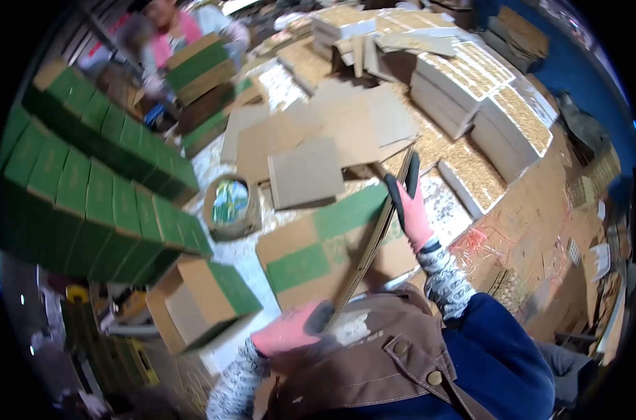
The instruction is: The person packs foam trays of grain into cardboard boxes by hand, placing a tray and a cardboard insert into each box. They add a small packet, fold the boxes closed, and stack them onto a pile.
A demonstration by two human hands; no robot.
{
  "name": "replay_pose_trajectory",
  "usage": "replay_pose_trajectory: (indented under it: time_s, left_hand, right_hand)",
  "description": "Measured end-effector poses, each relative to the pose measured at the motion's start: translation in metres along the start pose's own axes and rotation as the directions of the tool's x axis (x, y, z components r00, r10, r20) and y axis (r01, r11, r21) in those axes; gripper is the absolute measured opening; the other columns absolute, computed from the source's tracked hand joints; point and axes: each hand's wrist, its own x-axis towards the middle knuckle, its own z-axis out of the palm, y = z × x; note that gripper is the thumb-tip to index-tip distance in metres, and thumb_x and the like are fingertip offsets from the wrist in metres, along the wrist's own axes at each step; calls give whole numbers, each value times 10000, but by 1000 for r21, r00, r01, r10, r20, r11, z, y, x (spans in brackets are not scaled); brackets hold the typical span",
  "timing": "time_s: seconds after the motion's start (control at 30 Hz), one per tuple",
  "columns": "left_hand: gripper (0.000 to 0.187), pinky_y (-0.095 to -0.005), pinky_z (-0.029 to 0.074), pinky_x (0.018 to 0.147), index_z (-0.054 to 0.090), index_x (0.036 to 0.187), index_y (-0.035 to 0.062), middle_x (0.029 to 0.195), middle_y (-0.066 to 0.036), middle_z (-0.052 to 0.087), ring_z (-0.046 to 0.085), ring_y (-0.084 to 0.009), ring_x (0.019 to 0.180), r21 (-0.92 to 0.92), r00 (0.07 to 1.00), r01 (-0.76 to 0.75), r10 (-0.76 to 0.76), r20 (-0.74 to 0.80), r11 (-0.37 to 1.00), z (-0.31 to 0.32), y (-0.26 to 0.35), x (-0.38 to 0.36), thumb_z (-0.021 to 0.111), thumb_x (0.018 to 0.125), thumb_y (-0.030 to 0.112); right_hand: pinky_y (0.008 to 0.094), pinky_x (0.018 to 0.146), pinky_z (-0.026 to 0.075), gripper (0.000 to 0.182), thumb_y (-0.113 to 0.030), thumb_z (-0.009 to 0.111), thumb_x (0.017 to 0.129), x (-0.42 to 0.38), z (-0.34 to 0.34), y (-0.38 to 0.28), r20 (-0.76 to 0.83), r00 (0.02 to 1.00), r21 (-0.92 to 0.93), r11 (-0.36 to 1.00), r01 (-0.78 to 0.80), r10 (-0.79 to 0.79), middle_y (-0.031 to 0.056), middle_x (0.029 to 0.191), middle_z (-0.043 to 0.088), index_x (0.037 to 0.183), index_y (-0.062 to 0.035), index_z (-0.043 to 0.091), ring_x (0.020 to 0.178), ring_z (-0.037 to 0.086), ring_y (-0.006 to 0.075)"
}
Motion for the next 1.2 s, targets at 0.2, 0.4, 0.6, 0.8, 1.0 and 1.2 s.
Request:
replay_pose_trajectory:
  time_s: [0.2,0.4,0.6,0.8,1.0,1.2]
  left_hand:
    - [565,-311,435,857,461,1188,-24,1075,-106,535,525,-198,1020,-496,649,-425,-127,-750,758,7,-52,7,722,727,172]
    - [600,-387,305,1045,381,1323,1,1308,-203,433,401,-335,1232,5,977,-138,137,-161,990,-18,-37,19,619,805,188]
    - [1026,-387,265,1075,212,1408,-20,1395,-174,334,320,-261,1299,-194,748,-164,-6,-664,967,-8,-60,19,804,593,172]
    - [601,-378,429,904,354,1322,-31,1194,-158,515,529,-254,1050,-706,664,-426,-334,-669,567,17,-109,53,579,766,0]
    - [510,-349,460,815,434,1252,-27,1036,-142,579,563,-245,934,-231,603,-86,-134,-786,969,18,-78,68,554,758,9]
    - [514,-344,458,824,442,1246,-24,1053,-167,572,560,-267,953,-152,670,-4,-110,-734,988,-6,-67,49,566,749,22]
  right_hand:
    - [341,993,349,639,-130,657,750,-13,-21,-10,-53,985,-50,986,159,-161,154,1243,458,1315,-21,382,1155,456,261]
    - [375,866,439,520,-270,619,762,-35,70,18,960,253,-113,660,743,-120,94,1009,591,1259,-183,497,974,562,274]
    - [369,844,446,435,-323,557,841,5,79,5,998,69,-16,929,369,-10,131,983,618,1241,-155,529,946,582,287]
    - [451,950,384,490,-269,501,874,72,56,-84,286,881,-230,866,444,-376,240,1181,514,1300,-41,418,1070,510,379]
    - [441,993,354,605,-472,501,853,-46,14,15,312,937,-646,688,330,-157,250,1245,478,1211,15,500,1172,447,389]
    - [424,692,485,611,-588,547,795,-30,-42,-16,780,558,-563,707,427,284,196,847,637,960,-8,647,789,619,314]
